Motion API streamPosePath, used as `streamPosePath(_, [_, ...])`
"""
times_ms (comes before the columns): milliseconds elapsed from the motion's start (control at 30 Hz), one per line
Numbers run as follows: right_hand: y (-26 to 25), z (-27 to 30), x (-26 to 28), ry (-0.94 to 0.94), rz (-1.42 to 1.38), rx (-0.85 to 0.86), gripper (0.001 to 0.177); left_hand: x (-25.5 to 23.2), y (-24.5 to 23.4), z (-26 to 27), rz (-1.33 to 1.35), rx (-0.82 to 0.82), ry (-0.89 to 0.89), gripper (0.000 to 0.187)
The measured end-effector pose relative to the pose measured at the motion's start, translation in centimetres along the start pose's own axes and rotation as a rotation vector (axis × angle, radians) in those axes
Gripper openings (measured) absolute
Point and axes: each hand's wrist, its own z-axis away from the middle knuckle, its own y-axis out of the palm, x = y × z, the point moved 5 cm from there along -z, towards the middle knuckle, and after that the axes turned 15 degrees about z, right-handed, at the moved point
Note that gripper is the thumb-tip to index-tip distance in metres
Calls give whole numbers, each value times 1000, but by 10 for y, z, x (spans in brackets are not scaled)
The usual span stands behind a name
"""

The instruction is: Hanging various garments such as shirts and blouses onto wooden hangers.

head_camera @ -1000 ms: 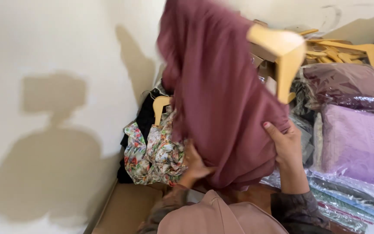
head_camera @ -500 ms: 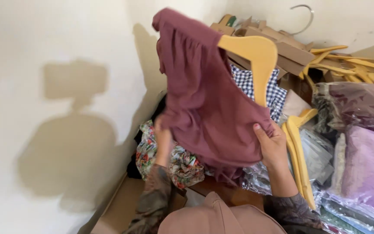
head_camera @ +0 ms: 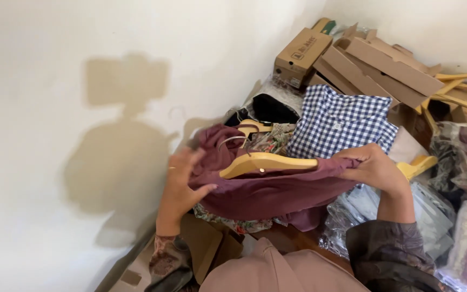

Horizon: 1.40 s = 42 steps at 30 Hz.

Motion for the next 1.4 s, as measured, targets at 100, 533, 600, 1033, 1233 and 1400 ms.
streamPosePath(100, [9,-12,-7,17,-20,-3,32,35,8,33,0,145,-96,42])
streamPosePath(533, [27,19,41,-29,141,-380,55,43,-3,69,-234,-340,-233,29])
streamPosePath(600, [34,26,37,-13,105,-352,50,45,20,56,-200,-300,-204,31])
streamPosePath(1033, [56,99,17,151,52,-324,36,252,187,36,56,111,-580,46])
streamPosePath(1233, [60,134,9,252,22,-284,30,296,224,63,-177,325,-780,44])
streamPosePath(1400, [41,175,-6,345,287,-471,25,236,219,62,-287,295,-570,69])
